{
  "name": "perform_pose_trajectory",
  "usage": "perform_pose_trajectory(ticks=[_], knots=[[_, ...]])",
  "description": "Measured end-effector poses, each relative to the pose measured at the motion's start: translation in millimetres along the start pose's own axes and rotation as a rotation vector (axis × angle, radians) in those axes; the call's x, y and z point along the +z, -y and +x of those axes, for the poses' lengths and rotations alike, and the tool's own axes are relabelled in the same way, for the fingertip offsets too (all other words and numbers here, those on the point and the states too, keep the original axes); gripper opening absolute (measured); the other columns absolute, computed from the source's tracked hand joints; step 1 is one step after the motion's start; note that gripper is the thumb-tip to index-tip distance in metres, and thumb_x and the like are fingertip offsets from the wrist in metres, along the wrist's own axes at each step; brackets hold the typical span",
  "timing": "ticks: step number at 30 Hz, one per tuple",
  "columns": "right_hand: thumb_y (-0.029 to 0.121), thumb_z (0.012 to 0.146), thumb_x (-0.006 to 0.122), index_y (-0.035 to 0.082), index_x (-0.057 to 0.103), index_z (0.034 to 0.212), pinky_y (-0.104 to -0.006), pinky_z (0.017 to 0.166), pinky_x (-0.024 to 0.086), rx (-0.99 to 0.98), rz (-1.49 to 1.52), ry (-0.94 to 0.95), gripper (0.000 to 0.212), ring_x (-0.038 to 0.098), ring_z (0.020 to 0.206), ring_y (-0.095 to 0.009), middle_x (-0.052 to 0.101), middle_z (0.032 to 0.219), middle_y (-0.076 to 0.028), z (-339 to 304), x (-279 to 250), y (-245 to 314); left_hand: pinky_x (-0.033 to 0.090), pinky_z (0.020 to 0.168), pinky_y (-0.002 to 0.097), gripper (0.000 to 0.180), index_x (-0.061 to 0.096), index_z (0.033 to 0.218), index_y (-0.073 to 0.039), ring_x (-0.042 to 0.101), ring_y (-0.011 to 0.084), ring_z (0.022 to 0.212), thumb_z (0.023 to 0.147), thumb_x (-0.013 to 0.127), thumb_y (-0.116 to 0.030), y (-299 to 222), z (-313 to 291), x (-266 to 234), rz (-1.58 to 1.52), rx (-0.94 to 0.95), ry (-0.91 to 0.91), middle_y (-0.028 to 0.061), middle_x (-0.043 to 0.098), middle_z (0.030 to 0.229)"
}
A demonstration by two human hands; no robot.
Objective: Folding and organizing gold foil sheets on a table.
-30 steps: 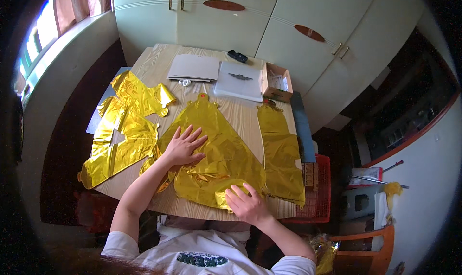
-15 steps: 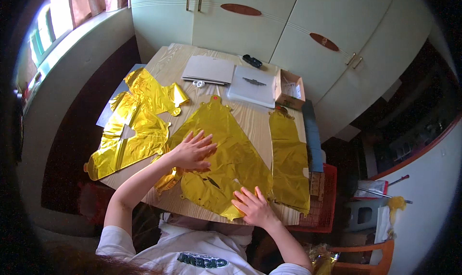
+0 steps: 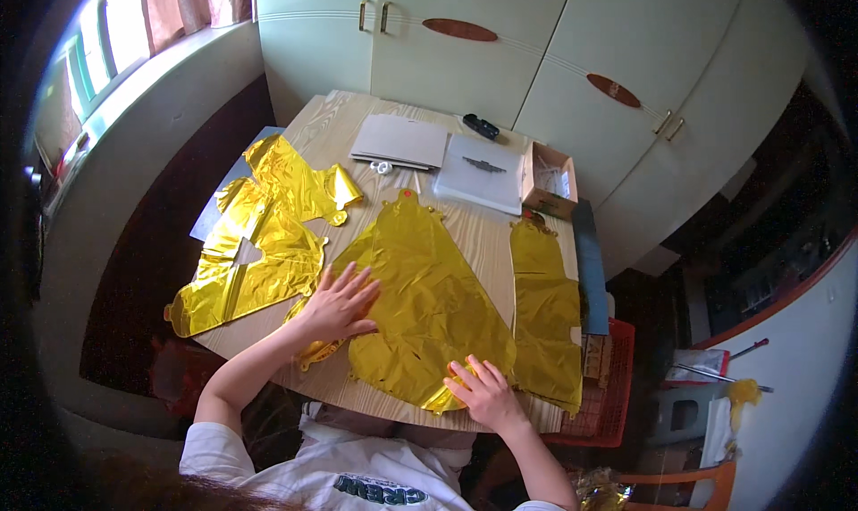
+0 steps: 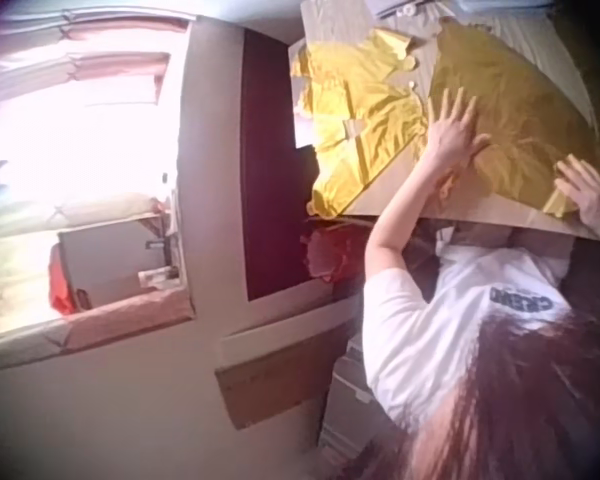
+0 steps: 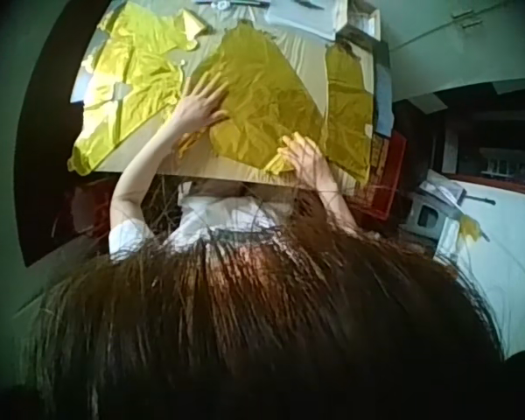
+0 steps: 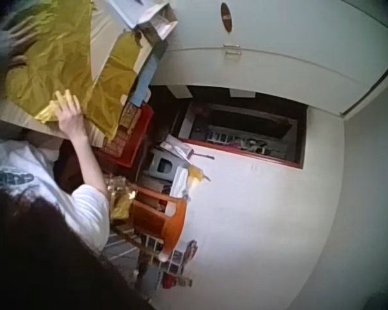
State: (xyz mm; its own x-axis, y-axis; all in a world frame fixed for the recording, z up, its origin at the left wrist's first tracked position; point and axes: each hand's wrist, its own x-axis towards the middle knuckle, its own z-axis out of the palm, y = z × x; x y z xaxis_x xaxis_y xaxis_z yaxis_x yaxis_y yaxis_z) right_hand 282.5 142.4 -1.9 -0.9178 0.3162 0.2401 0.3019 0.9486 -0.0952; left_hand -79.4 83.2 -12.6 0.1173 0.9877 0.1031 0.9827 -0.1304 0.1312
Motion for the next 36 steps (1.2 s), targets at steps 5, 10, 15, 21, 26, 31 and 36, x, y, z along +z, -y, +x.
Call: perform_pose_trajectory(ticks=[5, 10, 15, 21, 26, 31, 36], knots=[[0.015, 0.088, 0.058, 0.017, 0.068, 0.117, -0.0456, 0.103, 0.043, 0.020, 0.024, 0.002, 0.031, 0.054, 0.122, -0.033, 0.061, 0.129, -0.007, -2, -2, 1, 0.016, 0.114, 0.0614, 0.080, 0.036, 0.148, -0.012, 0.023, 0.0369, 0.145, 0.086, 0.058, -0.058, 16, -62, -16, -0.211, -0.310, -0.023, 0.0157, 0.032, 0.154], [0.010, 0.086, 0.058, 0.015, 0.068, 0.117, -0.0466, 0.104, 0.043, 0.043, 0.062, 0.028, 0.032, 0.054, 0.122, -0.032, 0.062, 0.128, -0.007, -3, -3, 2, 0.019, 0.111, 0.0653, 0.070, 0.044, 0.143, -0.017, 0.029, 0.0344, 0.142, 0.087, 0.058, -0.055, 10, -110, -31, -0.061, -0.218, 0.070, 0.0107, 0.039, 0.150], [0.008, 0.082, 0.062, 0.013, 0.069, 0.114, -0.0467, 0.101, 0.046, 0.026, 0.058, 0.013, 0.033, 0.058, 0.119, -0.033, 0.064, 0.123, -0.008, -5, -2, -1, 0.016, 0.112, 0.0658, 0.067, 0.043, 0.144, -0.020, 0.028, 0.0334, 0.143, 0.089, 0.054, -0.056, 15, -119, -28, -0.028, -0.219, 0.087, 0.0094, 0.038, 0.151], [0.009, 0.083, 0.063, 0.013, 0.069, 0.115, -0.0468, 0.100, 0.046, 0.031, 0.058, 0.000, 0.032, 0.058, 0.119, -0.031, 0.064, 0.124, -0.008, -6, -4, 3, 0.016, 0.112, 0.0661, 0.067, 0.043, 0.144, -0.020, 0.027, 0.0339, 0.143, 0.089, 0.053, -0.056, 15, -121, -29, -0.022, -0.223, 0.093, 0.0096, 0.037, 0.152], [0.010, 0.084, 0.063, 0.013, 0.069, 0.115, -0.0475, 0.101, 0.046, 0.027, 0.029, -0.001, 0.032, 0.058, 0.119, -0.031, 0.064, 0.123, -0.008, -5, -6, 5, 0.016, 0.112, 0.0662, 0.066, 0.043, 0.144, -0.019, 0.028, 0.0345, 0.143, 0.089, 0.053, -0.056, 14, -121, -29, -0.016, -0.227, 0.099, 0.0098, 0.037, 0.152], [0.010, 0.083, 0.063, 0.012, 0.069, 0.115, -0.0482, 0.102, 0.045, 0.022, 0.044, -0.006, 0.033, 0.058, 0.119, -0.031, 0.064, 0.123, -0.009, -6, -7, 8, 0.016, 0.112, 0.0661, 0.067, 0.044, 0.143, -0.019, 0.028, 0.0358, 0.143, 0.089, 0.053, -0.057, 13, -122, -32, -0.023, -0.236, 0.099, 0.0100, 0.037, 0.152], [0.007, 0.081, 0.062, 0.009, 0.068, 0.114, -0.0488, 0.102, 0.045, 0.032, 0.045, -0.003, 0.033, 0.057, 0.119, -0.032, 0.064, 0.123, -0.011, -10, -5, 9, 0.017, 0.112, 0.0663, 0.067, 0.044, 0.143, -0.020, 0.027, 0.0369, 0.143, 0.089, 0.054, -0.056, 12, -124, -33, -0.021, -0.242, 0.100, 0.0104, 0.038, 0.151]])
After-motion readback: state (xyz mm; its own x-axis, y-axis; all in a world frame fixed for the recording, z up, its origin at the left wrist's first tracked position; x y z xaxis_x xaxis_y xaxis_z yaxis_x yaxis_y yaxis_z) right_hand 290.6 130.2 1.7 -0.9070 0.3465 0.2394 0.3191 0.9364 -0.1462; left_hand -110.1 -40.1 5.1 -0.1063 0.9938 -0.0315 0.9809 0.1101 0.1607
